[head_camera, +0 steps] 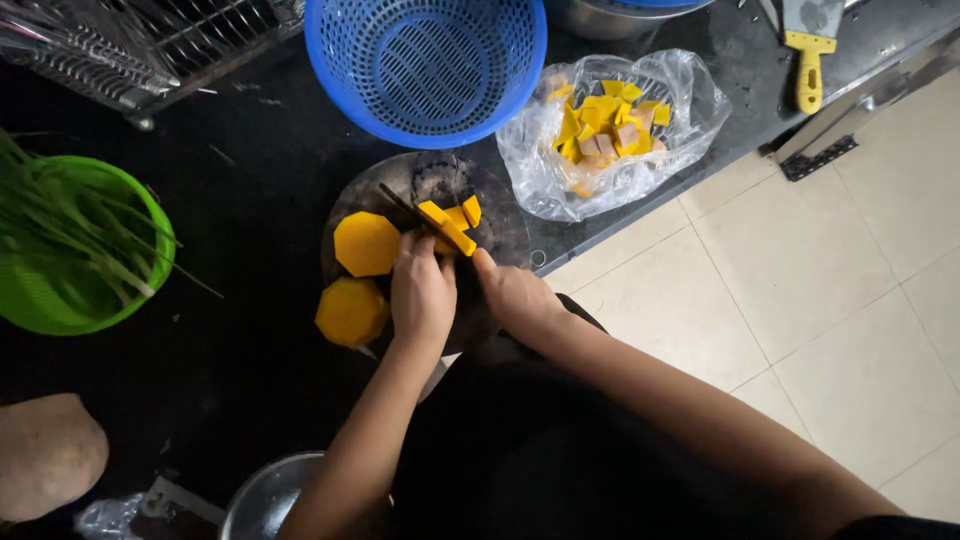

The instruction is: Chopping a pumpkin, washing it in a colander, and then cooking it in a pot on a stove with seasonings.

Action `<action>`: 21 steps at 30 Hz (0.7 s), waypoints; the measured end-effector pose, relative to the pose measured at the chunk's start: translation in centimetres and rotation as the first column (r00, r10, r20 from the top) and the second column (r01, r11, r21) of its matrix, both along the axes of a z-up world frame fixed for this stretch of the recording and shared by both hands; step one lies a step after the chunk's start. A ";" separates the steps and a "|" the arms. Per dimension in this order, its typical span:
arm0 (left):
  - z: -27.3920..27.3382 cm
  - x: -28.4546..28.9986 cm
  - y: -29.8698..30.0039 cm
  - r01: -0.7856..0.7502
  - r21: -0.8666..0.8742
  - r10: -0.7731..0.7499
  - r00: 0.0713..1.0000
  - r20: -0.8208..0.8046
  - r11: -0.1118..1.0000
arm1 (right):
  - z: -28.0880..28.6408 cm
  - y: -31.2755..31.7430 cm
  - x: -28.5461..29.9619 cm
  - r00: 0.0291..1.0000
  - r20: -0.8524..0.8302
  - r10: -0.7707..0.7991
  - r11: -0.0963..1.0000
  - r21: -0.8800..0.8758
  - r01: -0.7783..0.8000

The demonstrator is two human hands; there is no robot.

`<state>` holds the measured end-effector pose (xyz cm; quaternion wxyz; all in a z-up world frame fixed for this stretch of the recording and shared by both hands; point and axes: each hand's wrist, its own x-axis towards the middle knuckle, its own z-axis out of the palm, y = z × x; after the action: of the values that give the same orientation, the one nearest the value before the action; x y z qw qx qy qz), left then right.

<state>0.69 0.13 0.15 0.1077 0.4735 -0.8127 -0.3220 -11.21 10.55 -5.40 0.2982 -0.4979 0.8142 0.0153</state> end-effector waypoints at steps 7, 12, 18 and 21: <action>-1.7 0.0 0.4 -0.012 -0.066 0.011 1.000 -0.003 0.998 | 0.6 -0.4 -0.7 0.999 0.025 -0.034 0.999 -0.019 0.035; -2.0 0.0 0.6 -0.066 -0.014 0.065 0.996 -0.055 0.998 | 3.6 -0.4 -0.9 0.999 -0.012 0.029 0.998 -0.057 -0.030; -2.9 -0.4 0.2 -0.087 0.031 0.089 0.994 -0.066 0.996 | 5.3 -0.3 -0.6 0.995 -0.084 0.060 0.995 -0.080 -0.067; -3.2 -0.6 0.3 -0.091 0.024 0.092 0.994 -0.062 0.996 | 5.6 -0.2 -0.7 0.993 -0.108 0.048 0.991 -0.119 -0.061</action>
<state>0.12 0.38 -3.07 0.1428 0.5011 -0.7829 -0.3399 -11.90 10.34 0.21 0.2235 -0.5359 0.8142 -0.0001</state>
